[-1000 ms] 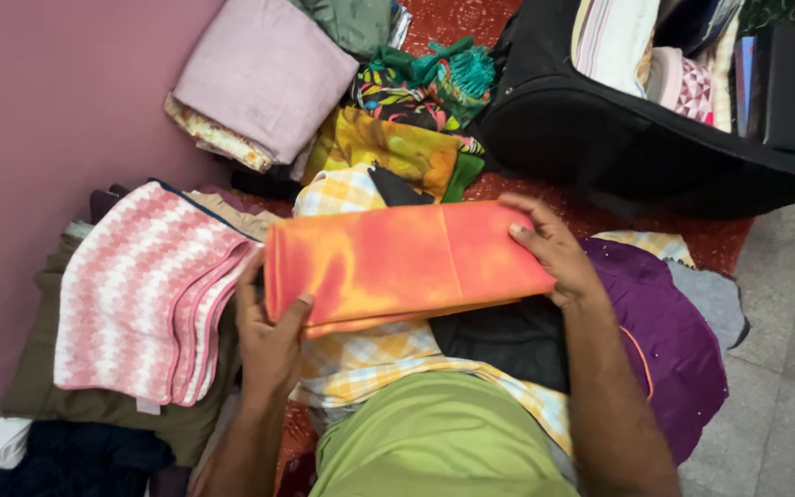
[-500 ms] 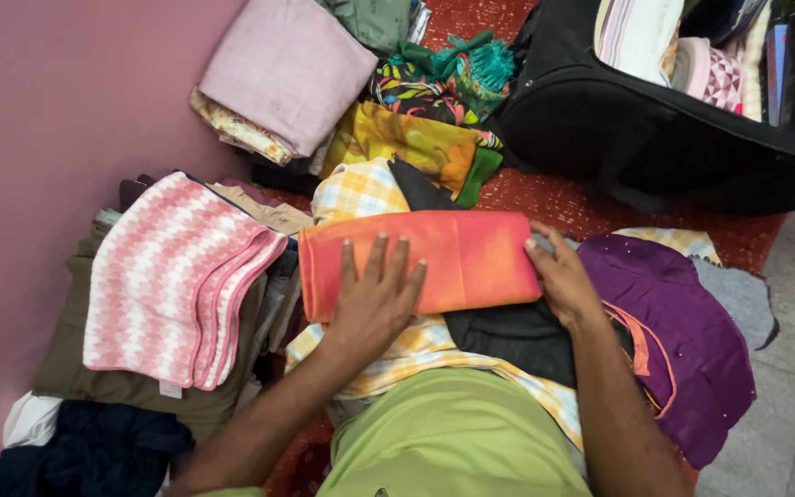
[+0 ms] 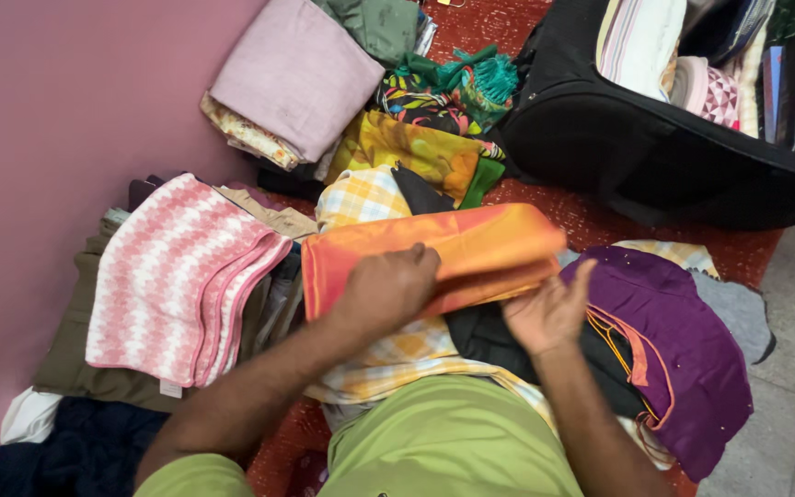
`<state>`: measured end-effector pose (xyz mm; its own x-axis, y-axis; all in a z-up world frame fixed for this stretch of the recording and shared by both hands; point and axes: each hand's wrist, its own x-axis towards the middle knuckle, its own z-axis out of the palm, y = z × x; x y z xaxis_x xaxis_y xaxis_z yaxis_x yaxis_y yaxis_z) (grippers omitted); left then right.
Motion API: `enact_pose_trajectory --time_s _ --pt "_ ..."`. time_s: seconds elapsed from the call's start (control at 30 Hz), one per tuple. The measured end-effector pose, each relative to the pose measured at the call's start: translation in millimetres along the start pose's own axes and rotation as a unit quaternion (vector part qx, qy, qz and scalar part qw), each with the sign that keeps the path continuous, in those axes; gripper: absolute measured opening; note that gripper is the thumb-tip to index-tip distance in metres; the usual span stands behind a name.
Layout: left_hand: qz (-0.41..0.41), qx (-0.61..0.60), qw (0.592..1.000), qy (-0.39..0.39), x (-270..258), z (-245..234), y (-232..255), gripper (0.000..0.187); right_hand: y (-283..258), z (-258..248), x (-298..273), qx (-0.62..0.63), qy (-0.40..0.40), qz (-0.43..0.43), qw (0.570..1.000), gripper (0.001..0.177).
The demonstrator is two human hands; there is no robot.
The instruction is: The person folds a colorful fabric and a purple garment, then places them into a black bag. They also fold a pink towel and pack a white charger and a small perfume bottle into the bag.
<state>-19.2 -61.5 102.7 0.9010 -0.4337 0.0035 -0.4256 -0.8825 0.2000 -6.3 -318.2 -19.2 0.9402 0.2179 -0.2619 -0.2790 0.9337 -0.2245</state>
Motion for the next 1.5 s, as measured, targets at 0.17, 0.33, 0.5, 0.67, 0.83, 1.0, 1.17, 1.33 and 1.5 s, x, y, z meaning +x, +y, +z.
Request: enact_pose_trajectory --time_s 0.17,0.33,0.5,0.67,0.83,1.0,1.17,1.33,1.5 --pt "-0.048 -0.134 0.99 -0.012 18 -51 -25 0.03 42 -2 -9 -0.065 0.011 0.018 0.998 0.067" --pt "-0.072 -0.352 0.932 -0.043 18 -104 -50 0.034 43 7 2 -0.075 -0.037 0.055 0.995 0.059" --pt "-0.051 -0.554 0.83 -0.035 2 -132 -55 0.036 69 26 17 -0.065 -0.117 0.142 0.981 0.06" --pt "-0.096 -0.759 0.644 0.029 -13 -136 -58 0.038 60 75 39 -0.147 -0.157 0.121 0.969 0.063" --pt "-0.187 -0.838 0.502 0.103 -44 -88 -58 0.051 -25 137 73 -0.261 -0.212 0.075 0.939 0.061" --pt "-0.259 -0.854 0.416 0.171 -79 29 -27 0.046 -26 129 117 -0.498 -0.162 0.123 0.843 0.056" --pt "-0.291 -0.841 0.403 0.214 -95 102 -37 0.042 16 82 135 -0.762 -0.153 0.035 0.629 0.047" --pt "-0.384 -0.676 0.558 0.289 -85 94 -51 0.058 11 56 84 -0.886 -0.083 -0.145 0.433 0.048" --pt "-0.174 -0.197 0.861 0.434 -73 38 -18 0.066 8 47 20 -0.894 -0.046 -0.104 0.433 0.083"
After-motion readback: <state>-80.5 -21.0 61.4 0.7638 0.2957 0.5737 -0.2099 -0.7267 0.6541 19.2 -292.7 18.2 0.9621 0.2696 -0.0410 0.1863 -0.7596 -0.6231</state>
